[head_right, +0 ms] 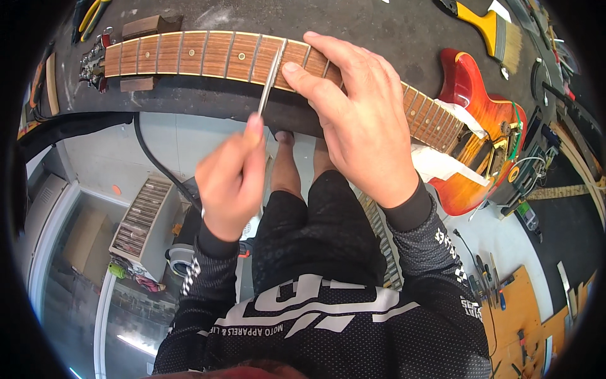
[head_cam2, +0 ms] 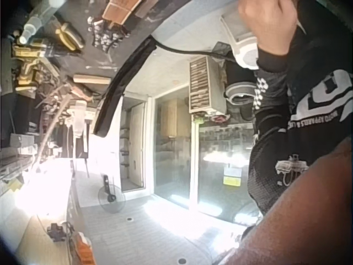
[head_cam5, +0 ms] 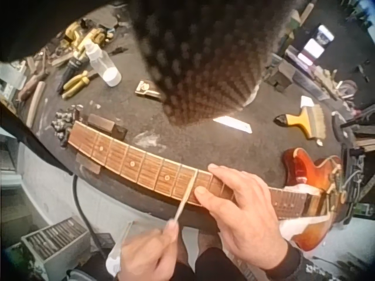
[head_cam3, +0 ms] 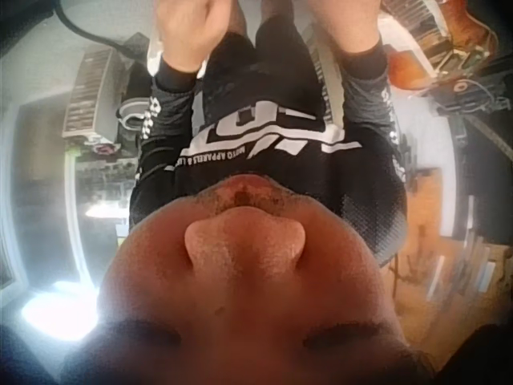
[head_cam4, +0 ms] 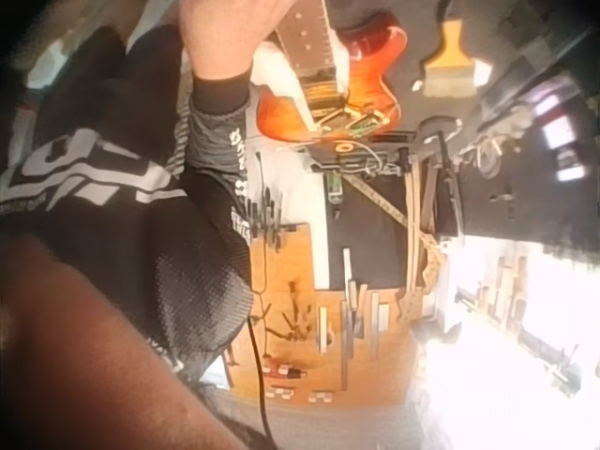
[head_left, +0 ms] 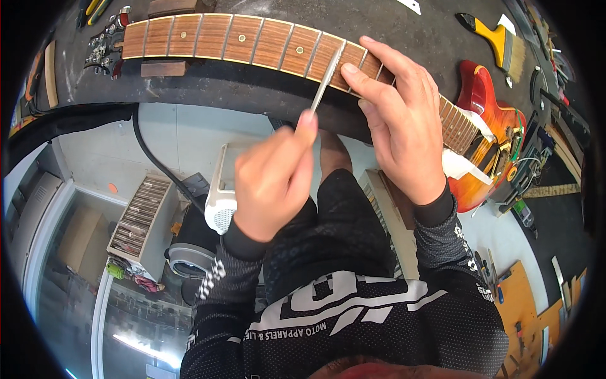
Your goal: The person rubs a small metal file repeatedly across a fret on a guitar neck, then uses a yellow brush to clear debris from the fretboard.
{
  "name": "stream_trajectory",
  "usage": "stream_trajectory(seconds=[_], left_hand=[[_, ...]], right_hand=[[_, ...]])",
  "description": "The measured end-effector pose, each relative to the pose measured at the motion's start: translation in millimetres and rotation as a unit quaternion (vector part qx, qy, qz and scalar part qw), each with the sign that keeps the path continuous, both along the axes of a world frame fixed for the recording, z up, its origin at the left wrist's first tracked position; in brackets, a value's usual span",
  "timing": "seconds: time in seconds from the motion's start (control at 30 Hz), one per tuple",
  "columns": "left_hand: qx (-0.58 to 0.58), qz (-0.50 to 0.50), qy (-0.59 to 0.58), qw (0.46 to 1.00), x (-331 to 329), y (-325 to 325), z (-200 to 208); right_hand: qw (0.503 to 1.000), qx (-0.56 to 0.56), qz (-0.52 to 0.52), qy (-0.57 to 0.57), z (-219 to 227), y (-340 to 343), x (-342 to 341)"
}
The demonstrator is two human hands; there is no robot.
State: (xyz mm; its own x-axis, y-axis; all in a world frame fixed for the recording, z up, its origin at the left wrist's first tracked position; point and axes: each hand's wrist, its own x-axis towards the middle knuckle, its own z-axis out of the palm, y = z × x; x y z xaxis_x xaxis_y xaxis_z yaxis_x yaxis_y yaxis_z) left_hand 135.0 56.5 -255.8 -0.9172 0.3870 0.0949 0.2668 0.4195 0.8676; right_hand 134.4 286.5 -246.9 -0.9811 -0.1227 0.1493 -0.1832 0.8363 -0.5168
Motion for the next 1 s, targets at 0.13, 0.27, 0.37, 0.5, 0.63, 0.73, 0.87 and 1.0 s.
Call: stream_trajectory(seconds=[0.13,0.27,0.37,0.5,0.63,0.73,0.87,1.0], left_hand=[[0.047,0.029,-0.001,0.998,-24,21,-5],[0.026,0.023,0.029,0.999,11,-1,-10],[0.028,0.005,0.027,0.999,-19,14,-6],[0.036,0.018,0.033,0.999,-11,14,-14],[0.023,0.013,0.054,0.998,10,-2,-18],[0.043,0.016,0.048,0.998,-25,20,-12],[0.002,0.006,0.042,0.999,11,0,-17],[0.016,0.013,0.054,0.998,3,1,-15]], right_hand=[[1.0,-0.006,0.007,0.012,0,-3,-1],[1.0,0.019,0.012,-0.005,3,2,2],[1.0,0.015,0.016,-0.005,6,-1,-1],[1.0,0.019,0.017,-0.005,5,-1,0],[0.999,0.032,0.016,-0.026,10,0,1],[0.999,-0.032,-0.007,-0.036,13,-8,-4],[1.0,-0.025,0.0,0.0,8,-1,0],[1.0,-0.026,0.004,0.01,8,-4,-4]])
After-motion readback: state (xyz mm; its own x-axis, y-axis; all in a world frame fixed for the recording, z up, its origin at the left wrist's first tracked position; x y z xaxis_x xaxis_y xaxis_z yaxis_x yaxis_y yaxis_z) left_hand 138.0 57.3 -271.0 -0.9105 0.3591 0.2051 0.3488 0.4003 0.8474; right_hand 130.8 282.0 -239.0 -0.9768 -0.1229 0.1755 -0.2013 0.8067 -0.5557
